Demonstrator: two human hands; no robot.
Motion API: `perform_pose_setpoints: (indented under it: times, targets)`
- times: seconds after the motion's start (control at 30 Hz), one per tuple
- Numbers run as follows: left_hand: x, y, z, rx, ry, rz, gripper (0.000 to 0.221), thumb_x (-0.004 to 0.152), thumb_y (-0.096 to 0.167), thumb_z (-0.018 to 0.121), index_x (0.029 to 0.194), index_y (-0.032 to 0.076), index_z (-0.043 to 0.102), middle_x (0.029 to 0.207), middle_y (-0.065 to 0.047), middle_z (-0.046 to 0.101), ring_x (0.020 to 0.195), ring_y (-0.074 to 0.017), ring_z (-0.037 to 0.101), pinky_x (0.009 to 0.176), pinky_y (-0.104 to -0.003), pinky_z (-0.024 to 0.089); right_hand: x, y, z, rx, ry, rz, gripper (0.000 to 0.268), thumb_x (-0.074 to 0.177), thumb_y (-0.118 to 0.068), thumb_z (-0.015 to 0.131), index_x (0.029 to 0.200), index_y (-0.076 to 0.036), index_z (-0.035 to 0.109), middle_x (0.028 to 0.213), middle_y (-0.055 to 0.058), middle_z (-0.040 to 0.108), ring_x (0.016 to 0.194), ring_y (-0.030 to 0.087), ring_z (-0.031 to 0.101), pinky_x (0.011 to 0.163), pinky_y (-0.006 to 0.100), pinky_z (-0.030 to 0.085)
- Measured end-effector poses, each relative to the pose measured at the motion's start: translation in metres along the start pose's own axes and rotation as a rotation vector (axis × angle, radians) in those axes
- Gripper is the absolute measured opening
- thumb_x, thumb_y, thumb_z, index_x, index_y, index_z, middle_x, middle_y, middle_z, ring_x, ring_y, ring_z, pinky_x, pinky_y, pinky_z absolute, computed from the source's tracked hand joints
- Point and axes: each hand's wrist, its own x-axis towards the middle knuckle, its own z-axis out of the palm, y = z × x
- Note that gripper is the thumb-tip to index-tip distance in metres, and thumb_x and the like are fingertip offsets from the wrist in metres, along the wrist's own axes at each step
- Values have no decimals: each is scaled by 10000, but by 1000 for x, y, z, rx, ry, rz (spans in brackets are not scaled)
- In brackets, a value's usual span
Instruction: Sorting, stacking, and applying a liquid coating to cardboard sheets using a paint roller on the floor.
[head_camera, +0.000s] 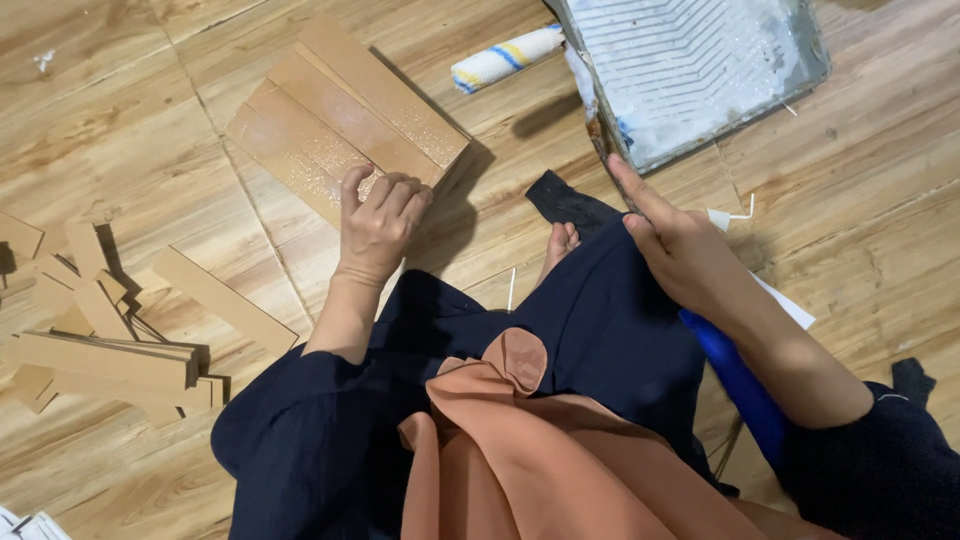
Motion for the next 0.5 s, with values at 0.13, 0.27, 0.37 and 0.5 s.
perform_pose_setpoints:
  times: [0.13, 0.27, 0.37, 0.5]
  targets:
    - [5, -2, -1, -13, -17, -14, 132, 853, 156, 635, 729, 178, 597, 704, 28, 559, 764, -110, 561, 892, -363, 373, 2, 2, 11, -81, -16, -82, 534, 881, -108, 372, 1400, -226, 320, 1117, 238, 559, 926, 415, 559, 770, 501, 463]
    - [2, 0, -5, -41, -51, -66, 128, 840, 169, 647, 719, 178, 607, 695, 33, 565, 766, -105, 558, 908, -367, 359, 5, -7, 23, -158, 12, -222, 562, 858, -29, 413, 1390, -195, 343, 1066, 212, 598, 829, 373, 612, 688, 443, 514]
    - [-2, 4, 0, -54, -40, -122, 132, 864, 184, 632, 734, 169, 616, 691, 37, 563, 759, -101, 559, 921, -376, 352, 15, 13, 35, -171, -16, -196, 547, 871, -53, 435, 1389, -210, 352, 1084, 191, 597, 917, 348, 593, 759, 430, 500]
    - [-3, 7, -6, -72, -52, -194, 72, 877, 186, 616, 809, 192, 638, 691, 36, 596, 793, -100, 584, 949, -405, 330, 26, 2, 17, -202, -52, -98, 542, 888, -106, 404, 1400, -254, 306, 1123, 149, 587, 987, 326, 564, 808, 469, 456]
